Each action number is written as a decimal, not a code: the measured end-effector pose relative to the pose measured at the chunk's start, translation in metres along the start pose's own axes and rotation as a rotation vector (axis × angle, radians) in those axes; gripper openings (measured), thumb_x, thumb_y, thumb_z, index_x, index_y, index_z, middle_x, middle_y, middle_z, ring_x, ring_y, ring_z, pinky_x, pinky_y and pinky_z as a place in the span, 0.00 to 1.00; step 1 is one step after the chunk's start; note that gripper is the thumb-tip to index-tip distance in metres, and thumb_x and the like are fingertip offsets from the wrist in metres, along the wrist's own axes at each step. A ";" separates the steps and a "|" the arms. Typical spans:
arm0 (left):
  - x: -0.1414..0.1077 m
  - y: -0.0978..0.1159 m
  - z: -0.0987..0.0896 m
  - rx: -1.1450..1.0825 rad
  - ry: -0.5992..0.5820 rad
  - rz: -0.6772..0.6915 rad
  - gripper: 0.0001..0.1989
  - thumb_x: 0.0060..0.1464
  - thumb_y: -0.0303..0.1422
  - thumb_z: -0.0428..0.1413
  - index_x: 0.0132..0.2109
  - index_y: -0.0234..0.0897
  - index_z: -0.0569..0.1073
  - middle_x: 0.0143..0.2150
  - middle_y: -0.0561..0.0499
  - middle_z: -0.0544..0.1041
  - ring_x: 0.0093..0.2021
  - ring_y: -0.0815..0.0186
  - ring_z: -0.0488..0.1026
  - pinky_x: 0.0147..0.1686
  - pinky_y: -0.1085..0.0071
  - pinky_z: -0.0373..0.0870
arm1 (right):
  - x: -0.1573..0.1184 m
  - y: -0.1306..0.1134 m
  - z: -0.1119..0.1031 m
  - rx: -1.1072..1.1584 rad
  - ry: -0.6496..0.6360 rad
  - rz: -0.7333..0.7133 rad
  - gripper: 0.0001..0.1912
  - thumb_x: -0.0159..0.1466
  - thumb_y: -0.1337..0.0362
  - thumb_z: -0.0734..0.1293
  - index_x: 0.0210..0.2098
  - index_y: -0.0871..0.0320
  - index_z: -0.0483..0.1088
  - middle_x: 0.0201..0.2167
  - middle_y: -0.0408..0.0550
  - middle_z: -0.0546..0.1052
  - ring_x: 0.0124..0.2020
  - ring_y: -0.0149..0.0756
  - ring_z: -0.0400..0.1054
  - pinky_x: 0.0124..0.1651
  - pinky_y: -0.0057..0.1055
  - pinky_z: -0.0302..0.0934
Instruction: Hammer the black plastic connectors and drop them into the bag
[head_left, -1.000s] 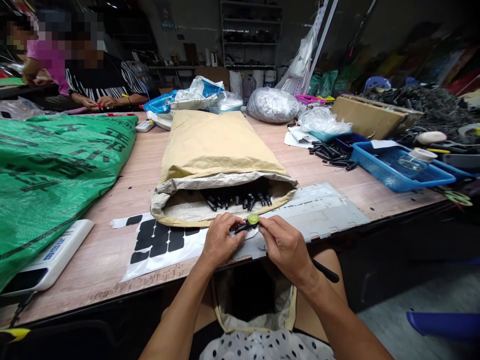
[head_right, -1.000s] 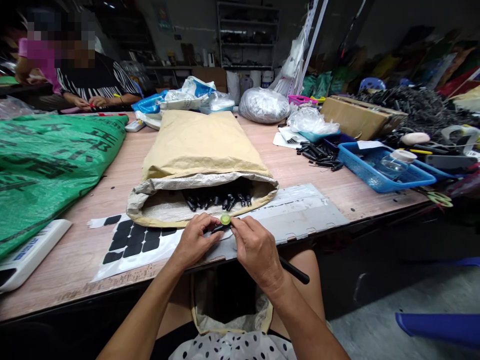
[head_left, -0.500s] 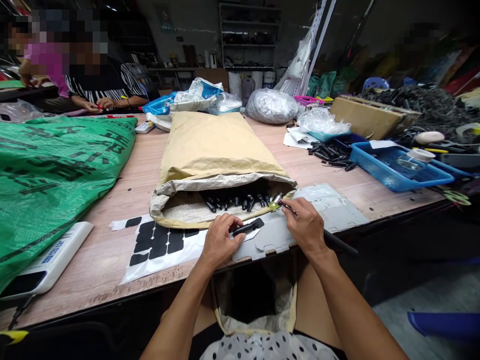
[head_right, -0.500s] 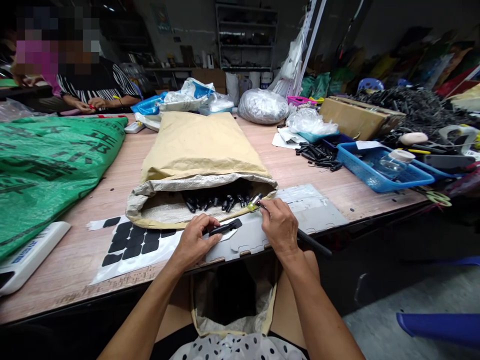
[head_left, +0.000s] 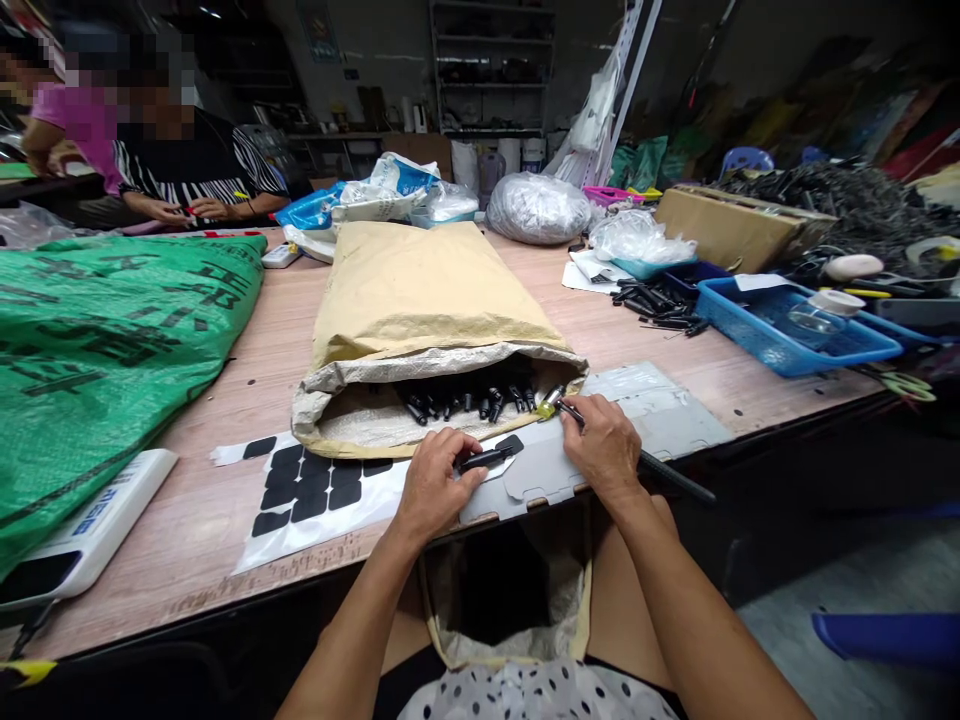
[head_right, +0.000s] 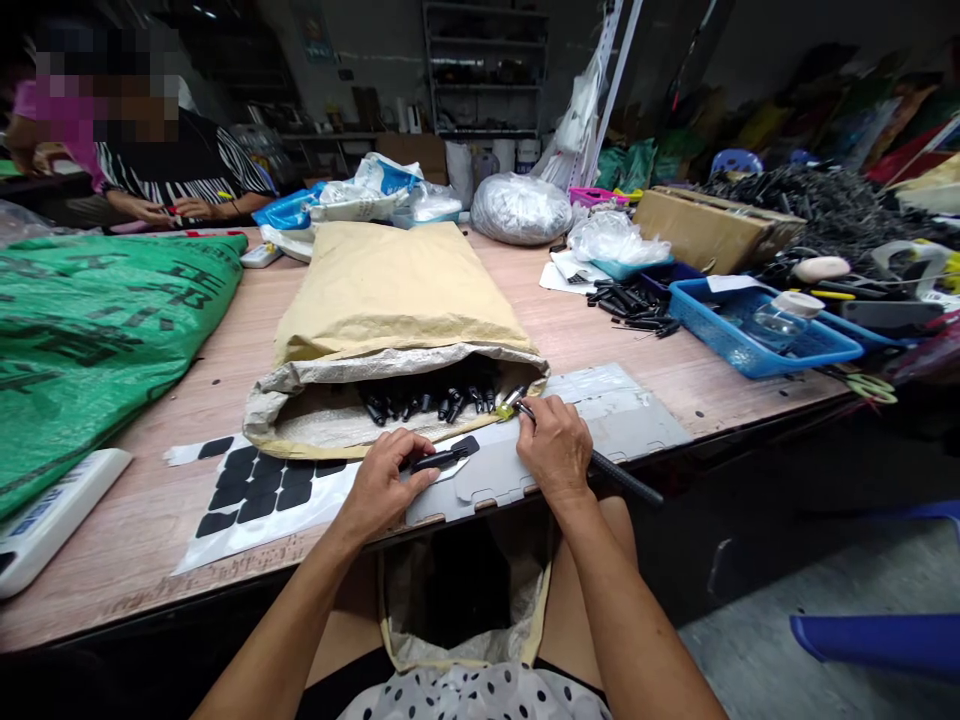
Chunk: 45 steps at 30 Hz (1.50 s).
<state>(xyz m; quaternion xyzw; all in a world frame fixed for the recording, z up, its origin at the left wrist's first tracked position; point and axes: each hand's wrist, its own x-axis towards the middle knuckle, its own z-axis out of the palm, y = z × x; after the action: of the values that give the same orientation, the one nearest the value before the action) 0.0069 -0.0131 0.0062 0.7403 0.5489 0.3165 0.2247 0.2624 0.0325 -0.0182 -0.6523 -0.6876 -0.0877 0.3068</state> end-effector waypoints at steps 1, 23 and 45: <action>-0.004 0.004 -0.001 -0.006 0.007 0.032 0.06 0.56 0.30 0.61 0.42 0.40 0.75 0.39 0.50 0.75 0.43 0.57 0.69 0.45 0.61 0.64 | 0.000 0.000 0.000 0.000 -0.003 -0.001 0.11 0.65 0.66 0.68 0.47 0.54 0.77 0.40 0.47 0.78 0.43 0.42 0.67 0.44 0.36 0.57; -0.049 0.046 0.038 -0.044 -0.093 0.002 0.05 0.62 0.35 0.56 0.41 0.41 0.75 0.33 0.53 0.77 0.32 0.65 0.74 0.34 0.70 0.67 | 0.000 -0.003 -0.001 -0.009 -0.007 0.009 0.11 0.66 0.65 0.68 0.48 0.54 0.76 0.40 0.48 0.78 0.43 0.43 0.67 0.43 0.35 0.54; -0.006 -0.003 -0.015 0.077 0.092 -0.002 0.06 0.63 0.34 0.56 0.45 0.41 0.76 0.39 0.51 0.77 0.40 0.61 0.73 0.42 0.65 0.67 | 0.000 -0.004 -0.004 0.017 -0.020 0.016 0.10 0.66 0.65 0.67 0.46 0.54 0.76 0.41 0.49 0.77 0.43 0.43 0.65 0.44 0.36 0.54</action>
<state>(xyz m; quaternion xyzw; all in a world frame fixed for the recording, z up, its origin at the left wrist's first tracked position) -0.0071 -0.0179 0.0138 0.7325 0.5712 0.3286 0.1709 0.2598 0.0302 -0.0143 -0.6559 -0.6862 -0.0731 0.3061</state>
